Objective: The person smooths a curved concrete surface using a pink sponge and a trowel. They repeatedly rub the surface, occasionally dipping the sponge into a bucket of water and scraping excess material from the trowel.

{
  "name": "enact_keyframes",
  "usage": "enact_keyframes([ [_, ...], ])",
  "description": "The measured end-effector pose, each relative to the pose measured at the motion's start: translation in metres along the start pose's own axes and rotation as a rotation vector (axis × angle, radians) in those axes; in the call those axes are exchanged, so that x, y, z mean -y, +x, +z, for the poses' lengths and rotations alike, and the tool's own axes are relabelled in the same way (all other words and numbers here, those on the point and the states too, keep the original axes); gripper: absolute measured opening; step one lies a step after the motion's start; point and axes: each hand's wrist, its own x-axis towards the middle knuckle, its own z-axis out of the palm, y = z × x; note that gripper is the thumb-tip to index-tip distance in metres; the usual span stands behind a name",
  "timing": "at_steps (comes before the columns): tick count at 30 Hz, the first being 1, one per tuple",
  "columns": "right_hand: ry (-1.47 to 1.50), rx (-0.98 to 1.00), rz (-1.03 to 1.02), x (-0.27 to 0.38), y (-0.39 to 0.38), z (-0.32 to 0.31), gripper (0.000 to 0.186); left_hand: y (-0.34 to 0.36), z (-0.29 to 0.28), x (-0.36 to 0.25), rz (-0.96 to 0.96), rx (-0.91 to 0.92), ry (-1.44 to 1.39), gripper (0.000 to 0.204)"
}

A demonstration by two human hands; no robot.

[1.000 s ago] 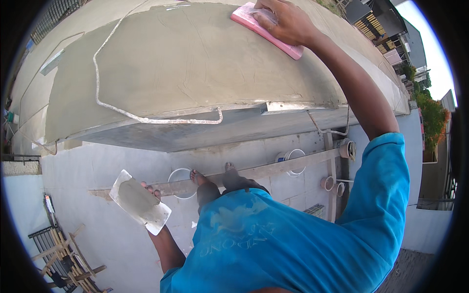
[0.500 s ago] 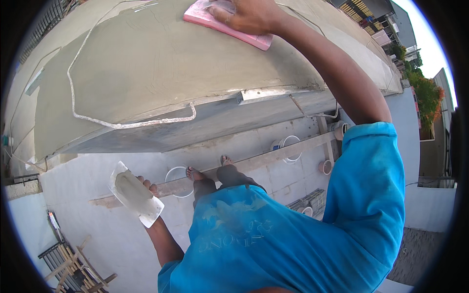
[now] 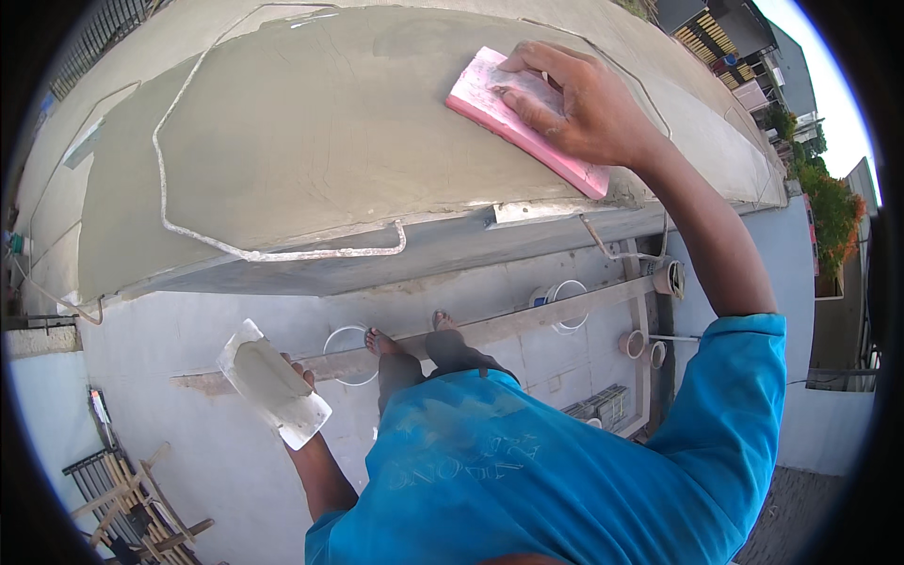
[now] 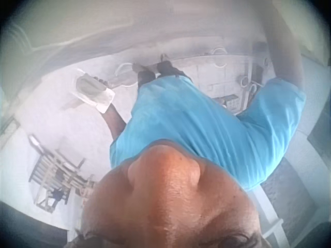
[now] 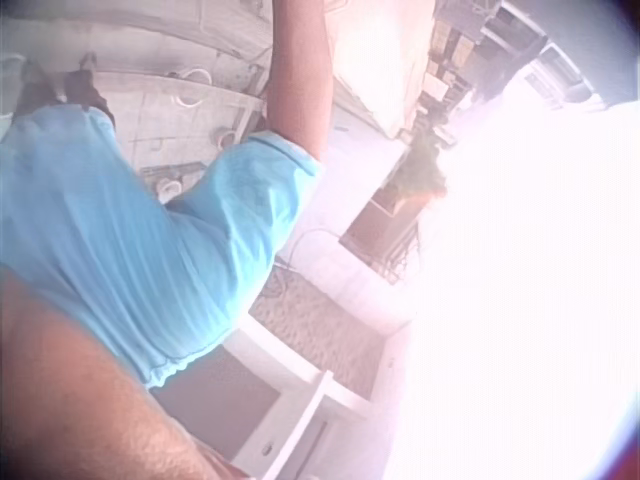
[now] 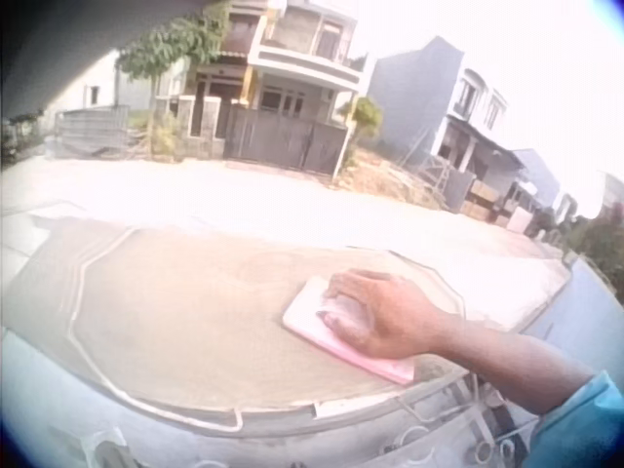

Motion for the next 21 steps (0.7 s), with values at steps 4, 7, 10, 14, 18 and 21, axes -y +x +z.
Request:
enact_keyframes([
  [4,-0.102,-0.058,0.125,-0.006,0.048,-0.005,0.034,-0.017,0.006,-0.012,0.003,-0.196,0.095,0.046],
  [7,-0.065,-0.032,0.104,0.035,0.132,0.013,0.034,-0.018,0.019,-0.017,-0.032,-0.18,-0.093,0.046],
  [10,0.008,0.002,-0.146,0.088,0.126,0.023,0.033,-0.013,0.03,-0.018,-0.067,0.073,-0.225,0.045],
  [14,-0.017,-0.042,-0.328,0.091,0.09,0.012,0.034,-0.012,0.036,-0.03,0.004,-0.071,-0.034,0.046],
  [18,-0.052,-0.087,-0.124,0.105,0.152,0.018,0.034,-0.018,0.032,-0.042,-0.003,-0.311,-0.038,0.046],
  [21,-0.019,0.015,-0.139,0.15,0.162,0.027,0.035,-0.015,0.026,-0.044,0.02,-0.088,-0.155,0.044],
])
